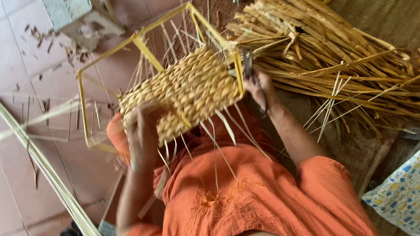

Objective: The person sits on the floor and weaves a basket using dried plant strips. They use shears to trim excess material from the woven base and then proceed to interlace the strips into a yellow metal frame to form the basket's sides.

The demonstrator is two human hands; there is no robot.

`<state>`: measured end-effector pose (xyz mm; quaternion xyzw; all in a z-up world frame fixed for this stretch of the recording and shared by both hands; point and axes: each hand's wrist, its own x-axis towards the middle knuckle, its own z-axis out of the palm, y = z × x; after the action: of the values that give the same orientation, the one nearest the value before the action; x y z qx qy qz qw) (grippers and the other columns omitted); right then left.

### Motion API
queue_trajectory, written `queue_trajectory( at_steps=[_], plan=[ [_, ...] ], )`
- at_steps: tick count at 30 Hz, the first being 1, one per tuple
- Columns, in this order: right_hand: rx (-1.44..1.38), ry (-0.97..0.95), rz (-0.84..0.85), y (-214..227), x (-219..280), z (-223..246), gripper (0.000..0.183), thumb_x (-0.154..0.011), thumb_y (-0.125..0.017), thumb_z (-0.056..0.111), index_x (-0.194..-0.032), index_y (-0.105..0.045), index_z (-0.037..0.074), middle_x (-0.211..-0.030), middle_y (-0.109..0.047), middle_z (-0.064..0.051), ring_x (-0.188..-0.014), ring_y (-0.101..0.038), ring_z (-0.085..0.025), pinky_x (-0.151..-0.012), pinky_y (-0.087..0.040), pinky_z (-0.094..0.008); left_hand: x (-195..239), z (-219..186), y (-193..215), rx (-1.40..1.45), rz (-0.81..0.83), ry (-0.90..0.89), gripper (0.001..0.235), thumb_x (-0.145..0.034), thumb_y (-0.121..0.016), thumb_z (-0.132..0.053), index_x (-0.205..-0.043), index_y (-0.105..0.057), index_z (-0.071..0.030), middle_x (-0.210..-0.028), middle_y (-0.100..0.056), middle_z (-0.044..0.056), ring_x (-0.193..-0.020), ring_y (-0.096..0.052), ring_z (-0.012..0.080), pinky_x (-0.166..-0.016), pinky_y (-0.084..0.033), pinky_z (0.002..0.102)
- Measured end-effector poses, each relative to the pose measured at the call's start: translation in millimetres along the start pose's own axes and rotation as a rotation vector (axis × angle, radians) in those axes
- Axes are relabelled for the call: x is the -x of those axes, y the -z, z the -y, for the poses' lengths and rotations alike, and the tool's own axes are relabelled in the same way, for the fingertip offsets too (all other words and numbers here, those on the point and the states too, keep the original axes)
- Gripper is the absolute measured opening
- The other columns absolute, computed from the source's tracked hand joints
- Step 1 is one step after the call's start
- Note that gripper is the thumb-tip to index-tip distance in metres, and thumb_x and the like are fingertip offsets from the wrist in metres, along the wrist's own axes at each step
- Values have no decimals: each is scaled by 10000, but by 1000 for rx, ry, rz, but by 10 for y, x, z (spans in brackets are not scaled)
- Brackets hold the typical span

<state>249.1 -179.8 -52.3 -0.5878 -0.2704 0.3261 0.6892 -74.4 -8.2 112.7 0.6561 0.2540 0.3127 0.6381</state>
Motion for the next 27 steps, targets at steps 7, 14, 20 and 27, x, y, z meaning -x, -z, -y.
queue_trajectory(
  at_steps=[7, 14, 20, 27],
  plan=[
    [-688, 56, 133, 130, -561, -98, 436, -1127, -597, 329, -1443, -586, 28, -1302, -632, -72, -1120, -614, -135, -907, -515, -219, -1150, -266, -68, 378, -109, -55, 386, -1122, -515, -284, -1180, -638, 77, -1047, -746, 204, -890, -782, 271, -789, -688, 401],
    [-485, 223, 148, -106, -440, 445, 358, -1112, -655, 177, -1422, -507, 77, -1290, -602, -8, -1193, -623, -148, -996, -597, -312, -1303, -507, 286, 473, -56, -52, 411, -1130, -508, -298, -1245, -627, 78, -1046, -750, 259, -863, -771, 291, -745, -652, 382],
    [336, 703, -60, -268, -513, 855, 283, -1131, -701, 201, -1330, -575, 44, -1158, -691, -61, -1017, -729, -196, -881, -668, -295, -1544, -645, 530, 513, 15, 114, 456, -1149, -499, -325, -1277, -613, 98, -1079, -750, 285, -889, -769, 298, -781, -656, 372],
    [438, 1052, -206, -158, -424, 1516, 258, -958, -830, 247, -1047, -672, 64, -883, -648, -72, -767, -639, -129, -606, -511, -301, -2015, -972, 713, 369, 298, 134, 486, -1153, -484, -370, -1358, -568, 63, -1182, -725, 219, -989, -763, 282, -890, -684, 383]
  ],
)
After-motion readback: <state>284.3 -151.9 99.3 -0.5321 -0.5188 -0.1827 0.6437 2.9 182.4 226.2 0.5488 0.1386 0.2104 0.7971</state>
